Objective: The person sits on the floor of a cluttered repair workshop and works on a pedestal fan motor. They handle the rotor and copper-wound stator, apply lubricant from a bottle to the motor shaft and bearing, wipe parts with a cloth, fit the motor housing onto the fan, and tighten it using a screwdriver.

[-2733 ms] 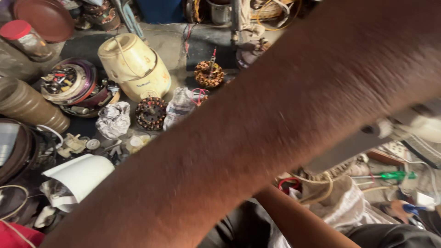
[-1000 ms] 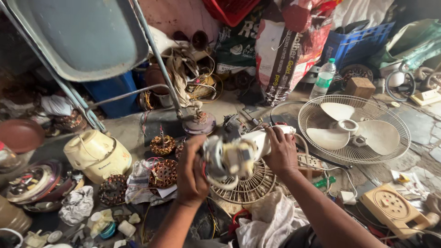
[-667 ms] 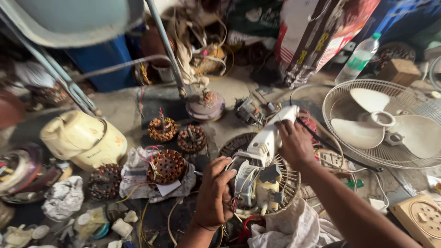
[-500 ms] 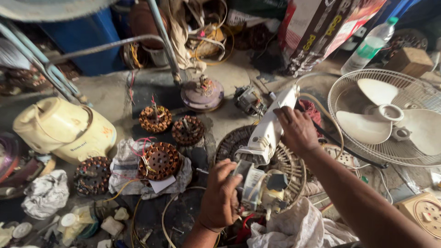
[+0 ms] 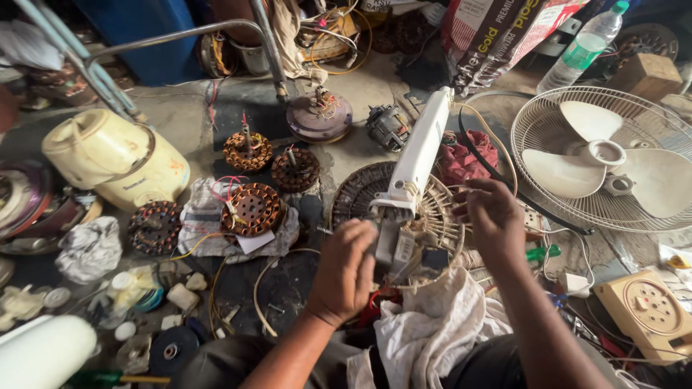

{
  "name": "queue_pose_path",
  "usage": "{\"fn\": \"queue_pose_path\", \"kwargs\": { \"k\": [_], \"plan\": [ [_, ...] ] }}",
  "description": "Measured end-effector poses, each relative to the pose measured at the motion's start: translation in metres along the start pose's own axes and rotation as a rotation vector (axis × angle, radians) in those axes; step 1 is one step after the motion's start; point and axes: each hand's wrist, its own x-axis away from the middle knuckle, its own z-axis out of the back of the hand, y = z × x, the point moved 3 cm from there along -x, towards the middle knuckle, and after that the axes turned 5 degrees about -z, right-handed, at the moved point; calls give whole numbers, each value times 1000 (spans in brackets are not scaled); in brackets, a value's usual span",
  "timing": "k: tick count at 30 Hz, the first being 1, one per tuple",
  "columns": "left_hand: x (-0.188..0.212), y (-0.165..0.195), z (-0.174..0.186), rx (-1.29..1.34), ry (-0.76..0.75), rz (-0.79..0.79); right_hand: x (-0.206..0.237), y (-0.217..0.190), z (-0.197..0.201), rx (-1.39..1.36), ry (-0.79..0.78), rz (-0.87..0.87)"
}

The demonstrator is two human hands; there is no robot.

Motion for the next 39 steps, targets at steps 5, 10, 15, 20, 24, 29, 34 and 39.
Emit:
{"fn": "queue_pose_path", "kwargs": {
  "k": [5,10,15,20,24,29,34,39],
  "plan": [
    [-25,13,9,31,69,274,40,-10,-29,-218,-311,-98],
    [-42,38,-16,207,27,452,48,-16,-37,-259,-476,-133],
    [-51,77,-35,-128,67,211,48,-9,-39,-438,-318,-129],
    [-59,77,-40,-265,128,165,50,0,-47,-505,-238,-183],
    [-66,60,-33,-168,118,133,43,-8,-37,-121,-292,65],
    [-70,36,-29,90,-20,228,35,-4,-35,-63,-488,-94],
    [-65,10,-31,242,-12,432,32,-2,-40,71,-371,81],
    [-62,-19,-31,32,-48,587,20,15,-33,385,-164,-147]
  ]
}}
